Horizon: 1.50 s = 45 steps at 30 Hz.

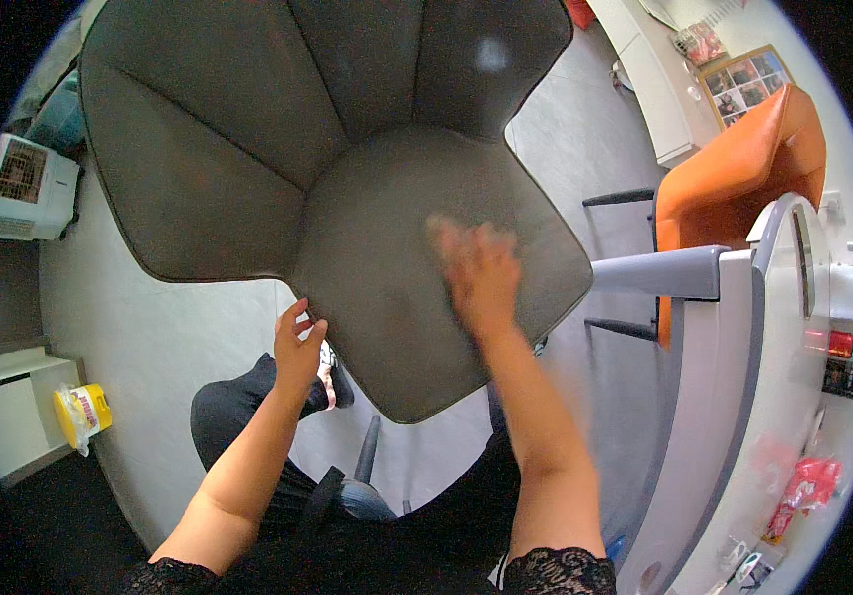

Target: The person wipes the seat and backrest of a grey upholstered chair using a cloth. They systematically clean the seat, backrest, and underside of the chair, then flip it to clean the base and legs.

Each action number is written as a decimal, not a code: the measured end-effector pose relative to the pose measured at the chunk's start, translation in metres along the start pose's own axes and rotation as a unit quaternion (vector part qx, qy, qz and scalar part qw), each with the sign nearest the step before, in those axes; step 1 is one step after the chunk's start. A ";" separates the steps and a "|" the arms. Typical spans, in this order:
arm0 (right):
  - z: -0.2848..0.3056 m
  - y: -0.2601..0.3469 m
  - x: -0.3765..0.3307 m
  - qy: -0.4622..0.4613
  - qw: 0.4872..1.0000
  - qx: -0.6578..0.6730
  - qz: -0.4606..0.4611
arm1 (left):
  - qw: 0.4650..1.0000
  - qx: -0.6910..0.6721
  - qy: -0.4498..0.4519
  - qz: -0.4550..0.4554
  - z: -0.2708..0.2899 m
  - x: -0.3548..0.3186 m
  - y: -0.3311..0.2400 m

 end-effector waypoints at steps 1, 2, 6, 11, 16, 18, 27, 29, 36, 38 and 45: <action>0.002 0.028 -0.018 -0.010 0.998 0.044 0.041 | 1.000 -0.009 -0.013 -0.017 -0.003 0.002 0.007; 0.004 0.047 -0.032 -0.020 0.993 0.087 0.082 | 1.000 -0.024 -0.017 -0.012 -0.005 0.006 0.011; -0.002 0.054 -0.009 0.046 0.947 0.254 0.190 | 1.000 0.012 -0.020 -0.010 -0.005 0.011 0.004; -0.023 -0.046 0.114 -0.116 0.989 0.091 -0.001 | 0.999 0.038 -0.008 -0.017 -0.016 0.020 0.004; -0.052 0.055 0.077 -0.006 0.996 0.067 0.057 | 0.999 0.051 -0.015 0.002 -0.012 0.018 0.008; -0.034 0.096 0.028 0.063 0.975 0.172 0.126 | 0.999 0.041 -0.008 0.011 -0.009 0.018 0.003; -0.015 0.082 0.112 -0.088 0.967 0.227 0.074 | 0.981 -0.158 0.061 0.090 0.024 0.013 -0.005; -0.029 0.122 0.118 -0.024 0.987 0.125 0.094 | 0.964 -0.224 0.032 0.139 0.038 0.013 -0.027; 0.021 0.185 -0.071 0.224 0.896 0.330 0.194 | 0.973 -0.228 -0.013 0.029 0.073 0.014 -0.054; 0.032 0.179 -0.087 0.234 0.869 0.306 0.311 | 0.982 -0.183 -0.038 -0.030 0.083 0.018 -0.064; 0.018 0.129 0.064 0.004 0.955 0.233 0.185 | 0.937 -0.225 -0.080 -0.257 0.081 0.054 -0.128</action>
Point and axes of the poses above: each hand's wrist, its own x-axis towards the middle knuckle, its own z-axis out of the back of the hand, y = z × x, the point moved 1 cm from there along x, towards the middle knuckle, and after that the axes turned 3 degrees about z, right-handed, at the moved point
